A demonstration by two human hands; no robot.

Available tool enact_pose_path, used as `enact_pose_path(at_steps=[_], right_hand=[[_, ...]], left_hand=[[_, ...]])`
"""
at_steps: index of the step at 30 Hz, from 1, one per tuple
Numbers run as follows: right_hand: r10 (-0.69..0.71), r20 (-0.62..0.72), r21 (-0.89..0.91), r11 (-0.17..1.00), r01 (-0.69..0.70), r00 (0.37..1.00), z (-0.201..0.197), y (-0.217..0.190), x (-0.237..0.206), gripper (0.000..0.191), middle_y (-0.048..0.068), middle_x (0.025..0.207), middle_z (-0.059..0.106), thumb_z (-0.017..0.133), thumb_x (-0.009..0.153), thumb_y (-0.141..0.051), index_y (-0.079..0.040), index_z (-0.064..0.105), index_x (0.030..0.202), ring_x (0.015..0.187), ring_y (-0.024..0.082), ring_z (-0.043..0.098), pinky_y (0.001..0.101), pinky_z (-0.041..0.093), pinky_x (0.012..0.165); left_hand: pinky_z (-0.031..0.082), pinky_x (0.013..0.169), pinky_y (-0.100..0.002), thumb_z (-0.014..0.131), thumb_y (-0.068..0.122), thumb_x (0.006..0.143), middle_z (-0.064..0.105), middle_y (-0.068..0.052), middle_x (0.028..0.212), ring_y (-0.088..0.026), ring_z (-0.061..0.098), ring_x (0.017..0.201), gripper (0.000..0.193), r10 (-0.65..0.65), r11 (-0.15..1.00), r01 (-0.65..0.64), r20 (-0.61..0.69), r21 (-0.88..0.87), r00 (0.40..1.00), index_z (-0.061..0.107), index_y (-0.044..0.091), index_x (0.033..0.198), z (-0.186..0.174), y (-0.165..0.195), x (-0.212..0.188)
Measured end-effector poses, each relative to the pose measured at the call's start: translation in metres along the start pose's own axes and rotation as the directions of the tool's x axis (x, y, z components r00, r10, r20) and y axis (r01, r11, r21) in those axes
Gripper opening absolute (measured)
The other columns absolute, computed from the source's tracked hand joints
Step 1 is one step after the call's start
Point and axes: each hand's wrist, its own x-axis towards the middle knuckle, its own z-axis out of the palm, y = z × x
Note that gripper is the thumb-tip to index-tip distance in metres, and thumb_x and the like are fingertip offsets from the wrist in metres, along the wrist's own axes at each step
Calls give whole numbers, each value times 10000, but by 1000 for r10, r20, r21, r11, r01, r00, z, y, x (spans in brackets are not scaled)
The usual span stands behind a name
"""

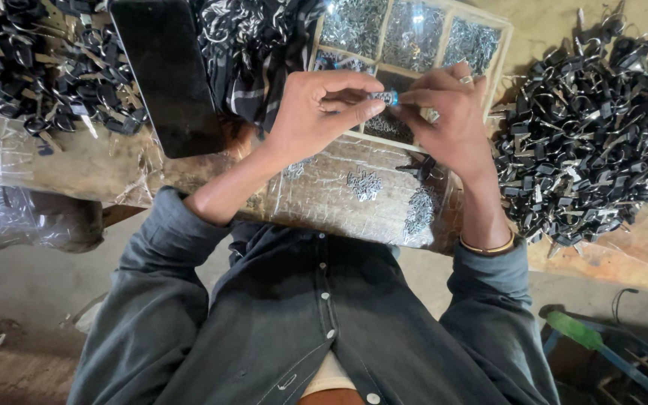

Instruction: The person sits at a workbench and assembles small metal components by hand, repeatedly picking parts from a compartment box and piles on the table, fitting them together, and setting finished pieces aside. The person works through the parts one at a time throughout the clip.

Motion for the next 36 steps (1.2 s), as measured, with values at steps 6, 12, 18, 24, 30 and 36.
enact_pose_path(at_steps=[6, 12, 18, 24, 30, 36], right_hand=[[179, -198, 278, 953, -120, 964, 0, -3, 1, 102, 59, 1027, 707, 863, 977, -64, -43, 774, 1022, 981, 182, 594, 337, 455, 875], [248, -43, 759, 638, -129, 968, 11, -16, -3, 121, 62, 1202, 633, 689, 1069, 38, 1, 727, 1177, 1036, 114, 607, 221, 491, 897], [273, -32, 761, 631, -154, 961, 14, -27, -2, 150, 60, 1242, 586, 657, 1074, 68, 35, 710, 1211, 1149, 130, 603, 263, 508, 1010], [238, -92, 647, 753, -124, 967, 14, -35, 3, 161, 72, 1226, 602, 700, 1040, 85, 49, 720, 1195, 1173, 150, 615, 261, 505, 1018], [510, 58, 665, 621, -414, 858, -6, -26, 10, 146, -5, 1059, 704, 762, 889, -58, -86, 774, 1032, 918, 130, 626, 269, 510, 795], [45, 1, -204, 978, -44, 999, -2, -25, 8, 185, 51, 968, 666, 913, 793, -138, -116, 796, 934, 949, 317, 542, 442, 371, 826]], left_hand=[[681, 780, -250, 773, 73, 993, 777, -94, 1097, -115, 770, 942, 252, -39, 999, 37, -55, -35, 998, 725, 14, 1233, 4, 1, -1], [679, 805, -254, 801, 50, 957, 787, -89, 1032, -111, 765, 933, 272, -29, 998, 33, -77, 50, 997, 733, 2, 1216, 6, 0, 0], [666, 832, -250, 819, 41, 949, 792, -94, 1046, -108, 767, 944, 244, -13, 998, 17, -62, 64, 998, 746, -6, 1178, 7, -4, -2], [657, 784, -248, 840, 37, 924, 805, -91, 985, -105, 771, 901, 215, 13, 990, -3, -71, 142, 997, 763, -2, 1122, 8, -8, -2], [683, 756, -249, 814, 31, 938, 798, -100, 1027, -115, 786, 893, 227, 50, 988, -41, -54, 149, 997, 756, 10, 1157, 6, -9, 0], [677, 746, -245, 805, 11, 943, 795, -102, 1058, -125, 783, 914, 243, 64, 992, -56, -72, 117, 995, 747, 15, 1179, 6, -6, 0]])
